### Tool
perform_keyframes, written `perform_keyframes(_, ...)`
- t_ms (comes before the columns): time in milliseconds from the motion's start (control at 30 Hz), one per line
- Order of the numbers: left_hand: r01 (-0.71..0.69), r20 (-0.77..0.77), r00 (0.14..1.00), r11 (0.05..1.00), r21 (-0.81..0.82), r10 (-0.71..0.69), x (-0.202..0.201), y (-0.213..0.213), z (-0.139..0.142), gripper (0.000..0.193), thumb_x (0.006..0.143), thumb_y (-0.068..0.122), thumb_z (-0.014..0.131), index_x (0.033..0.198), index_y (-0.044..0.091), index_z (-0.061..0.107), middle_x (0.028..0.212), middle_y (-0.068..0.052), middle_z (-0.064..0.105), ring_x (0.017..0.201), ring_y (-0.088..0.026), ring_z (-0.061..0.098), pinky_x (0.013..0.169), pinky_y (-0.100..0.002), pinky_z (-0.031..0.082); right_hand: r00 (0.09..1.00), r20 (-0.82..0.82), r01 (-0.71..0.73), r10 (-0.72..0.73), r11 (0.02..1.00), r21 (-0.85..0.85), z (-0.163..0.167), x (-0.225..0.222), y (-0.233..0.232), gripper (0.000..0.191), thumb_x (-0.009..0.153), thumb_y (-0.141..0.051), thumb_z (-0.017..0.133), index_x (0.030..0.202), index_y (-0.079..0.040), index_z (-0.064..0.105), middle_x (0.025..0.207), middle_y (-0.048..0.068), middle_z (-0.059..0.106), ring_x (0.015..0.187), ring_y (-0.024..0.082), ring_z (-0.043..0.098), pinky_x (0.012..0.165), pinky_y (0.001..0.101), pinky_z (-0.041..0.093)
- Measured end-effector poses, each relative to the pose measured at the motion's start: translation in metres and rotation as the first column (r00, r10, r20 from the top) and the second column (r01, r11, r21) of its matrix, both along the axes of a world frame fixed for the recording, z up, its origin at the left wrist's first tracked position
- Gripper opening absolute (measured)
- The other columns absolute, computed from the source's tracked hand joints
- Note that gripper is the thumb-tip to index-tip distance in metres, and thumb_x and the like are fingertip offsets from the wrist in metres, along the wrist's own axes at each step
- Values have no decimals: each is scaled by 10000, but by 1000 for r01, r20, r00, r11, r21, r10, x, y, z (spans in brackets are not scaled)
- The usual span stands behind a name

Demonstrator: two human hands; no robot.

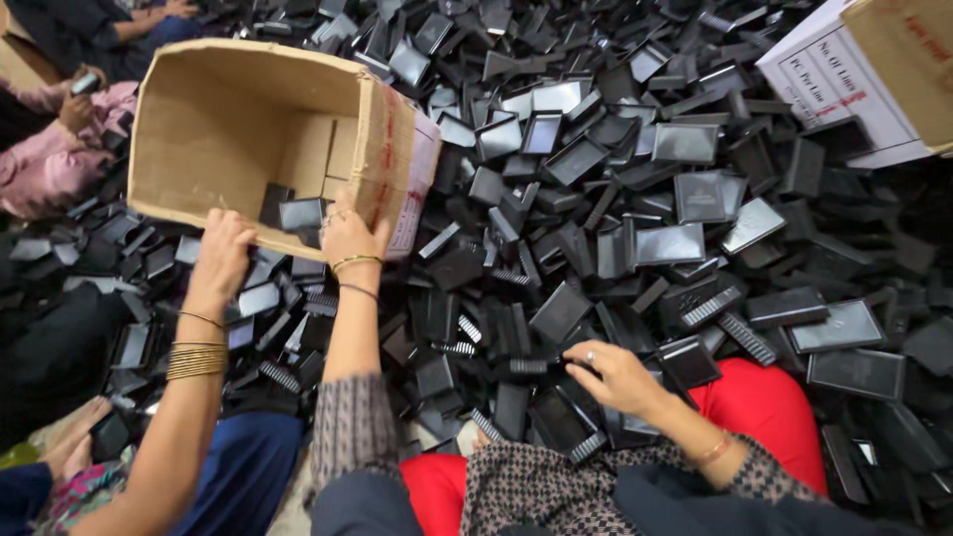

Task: The person sits on the floor and repeatedly picks up small black rectangular components from a large pile, briefly inspects them, and places them into a cardboard box. Another person works alongside, performing the same task.

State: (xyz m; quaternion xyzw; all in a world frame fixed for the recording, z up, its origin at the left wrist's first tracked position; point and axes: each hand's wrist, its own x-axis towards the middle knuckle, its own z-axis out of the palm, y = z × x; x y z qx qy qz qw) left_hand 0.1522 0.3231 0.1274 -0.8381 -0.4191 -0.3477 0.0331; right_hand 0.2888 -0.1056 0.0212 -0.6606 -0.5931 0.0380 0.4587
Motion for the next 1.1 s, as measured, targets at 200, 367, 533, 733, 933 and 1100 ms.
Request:
perform_keyframes(200, 176, 47, 979, 940, 294, -198, 66, 51, 41, 447, 865, 386, 793, 1090, 47, 607, 969, -180, 669, 893, -383, 663, 735, -485, 542, 1000, -7, -12, 12, 999, -50, -30, 5, -25, 184, 865, -133, 748, 1006, -22, 714, 972, 136, 747, 912, 314, 740, 804, 372, 588)
perform_keyframes(367, 159, 202, 944, 896, 415, -262, 114, 55, 130, 402, 909, 389, 774, 1056, 47, 623, 940, -165, 673, 876, -377, 661, 725, -486, 535, 997, -54, 47, -55, 990, -134, -37, 23, -40, 190, 856, -146, 749, 1005, -30, 726, 967, 123, 758, 898, 301, 750, 778, 359, 600)
perform_keyframes(533, 101, 184, 960, 875, 473, -210, 219, -16, 169, 186, 974, 238, 675, 990, 54, 664, 1013, -144, 669, 925, -318, 670, 796, -437, 557, 1000, -2, 16, -16, 998, -55, 0, 38, -9, 173, 875, -131, 734, 1011, -27, 715, 971, 138, 745, 902, 313, 740, 796, 369, 591)
perform_keyframes(733, 657, 228, 686, 723, 212, -691, 180, -89, 127, 538, 884, 367, 797, 1201, -29, 620, 1216, -257, 640, 1129, -434, 598, 961, -477, 484, 988, 80, 114, -129, 979, 169, 84, 67, 55, 281, 886, -118, 750, 1141, -32, 671, 1142, 164, 711, 1066, 321, 705, 927, 369, 564)
perform_keyframes(933, 301, 141, 949, 943, -140, -282, 39, -21, 48, 689, 870, 344, 765, 1423, 23, 508, 1459, -235, 525, 1383, -401, 476, 1173, -438, 415, 782, 583, 176, -219, 976, 131, 109, 96, 123, 734, 716, -202, 806, 1409, -109, 582, 1524, 240, 411, 1420, 445, 394, 1149, 648, 264)
perform_keyframes(1100, 250, -127, 927, 833, -493, -354, 58, 25, -11, 757, 867, 366, 781, 1444, -16, 475, 1488, -269, 475, 1402, -419, 441, 1174, -450, 388, 365, 922, 407, -126, 913, -36, 76, 165, 194, 347, 861, -255, 593, 1184, -172, 691, 1317, 55, 613, 1336, 329, 514, 1170, 670, 280)
